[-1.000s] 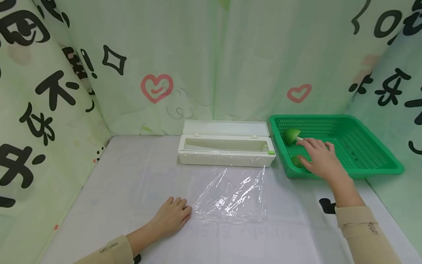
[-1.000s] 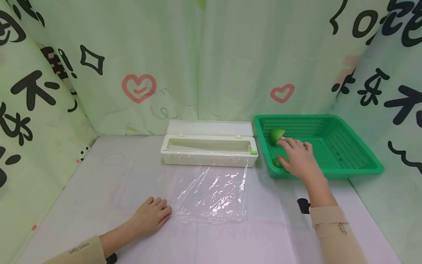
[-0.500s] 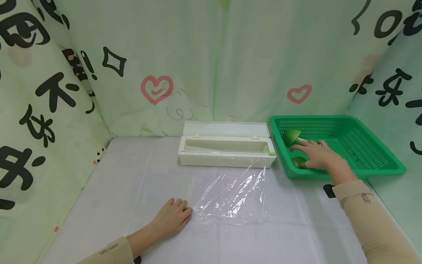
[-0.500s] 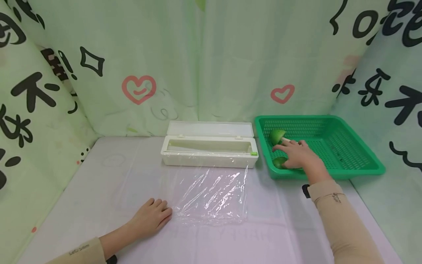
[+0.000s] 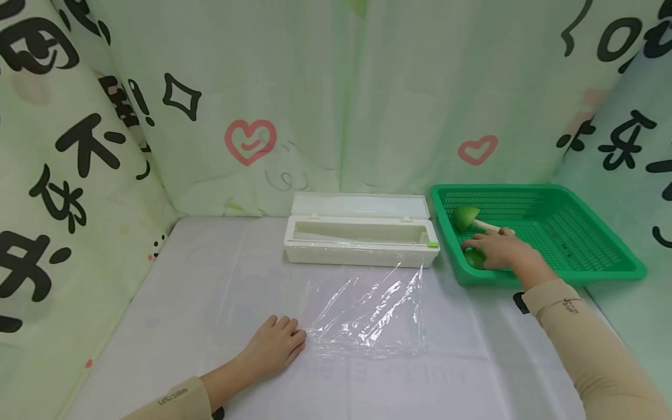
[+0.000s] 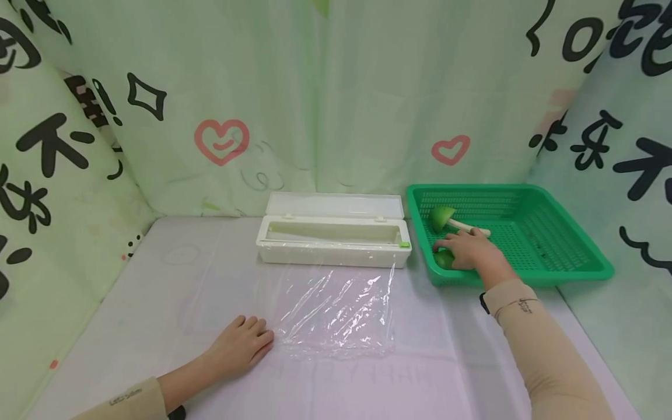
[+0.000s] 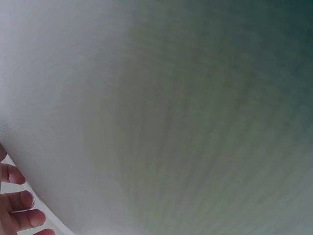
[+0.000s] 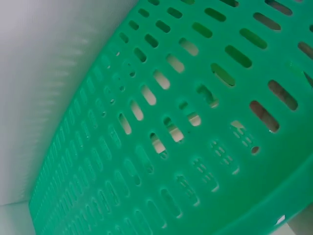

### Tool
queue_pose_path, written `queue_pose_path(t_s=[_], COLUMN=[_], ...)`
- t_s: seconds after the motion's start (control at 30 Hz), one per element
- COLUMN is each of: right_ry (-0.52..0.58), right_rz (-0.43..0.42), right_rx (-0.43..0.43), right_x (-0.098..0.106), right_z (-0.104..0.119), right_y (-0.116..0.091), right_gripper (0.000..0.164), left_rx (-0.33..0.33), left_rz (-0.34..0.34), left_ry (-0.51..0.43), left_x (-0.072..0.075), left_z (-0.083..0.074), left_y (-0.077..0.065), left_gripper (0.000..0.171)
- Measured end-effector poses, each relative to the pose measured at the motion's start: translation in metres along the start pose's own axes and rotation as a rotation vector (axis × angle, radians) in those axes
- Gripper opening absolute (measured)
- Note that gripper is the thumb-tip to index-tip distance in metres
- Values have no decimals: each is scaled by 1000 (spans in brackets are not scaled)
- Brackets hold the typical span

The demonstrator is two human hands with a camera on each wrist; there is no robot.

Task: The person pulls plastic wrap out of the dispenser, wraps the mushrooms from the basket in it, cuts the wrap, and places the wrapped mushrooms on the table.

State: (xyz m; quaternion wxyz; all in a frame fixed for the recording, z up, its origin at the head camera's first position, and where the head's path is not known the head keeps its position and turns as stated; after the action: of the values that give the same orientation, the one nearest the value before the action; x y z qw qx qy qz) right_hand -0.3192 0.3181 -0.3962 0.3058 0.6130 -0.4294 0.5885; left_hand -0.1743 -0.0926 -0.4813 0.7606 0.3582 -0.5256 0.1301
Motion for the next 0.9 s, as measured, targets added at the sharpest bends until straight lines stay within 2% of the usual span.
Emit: queue_pose_path(t_s=[0.2,0.47,0.63,0.77,0.9], right_ry=[21,74,133,170,152], right_rz=[-74,-282,-445,-594,-686], right_rx=[3,-86,-173,-241,-245], right_x=[2,17,37,62,89], right_z=[0,-7,-7,5,38], right_y=[1,0,-7,-14,-18], right_gripper=[40,62,66,63,62], left_rx=[5,7,14,9,2], left_rz=[11,0,20,17,6], left_ry=[-1,-7,0,1,2], left_x=[-1,3,3,2,2], left_z=[0,-1,0,0,0], left_y=[-1,0,-1,0,0], left_gripper=[15,14,14,14,14])
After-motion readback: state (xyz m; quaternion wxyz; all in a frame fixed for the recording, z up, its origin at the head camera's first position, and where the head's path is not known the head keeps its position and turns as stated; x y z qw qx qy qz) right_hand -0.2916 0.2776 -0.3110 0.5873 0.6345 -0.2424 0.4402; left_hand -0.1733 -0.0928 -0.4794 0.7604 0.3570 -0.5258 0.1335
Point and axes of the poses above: each hand's wrist, its own y-axis towards the middle knuckle, its own x-axis out of the back of the hand, z = x × y, the point moved 6 cm from there along y, towards the middle knuckle, and after that the axes turned 10 degrees about -z, right-handed, at the moved point
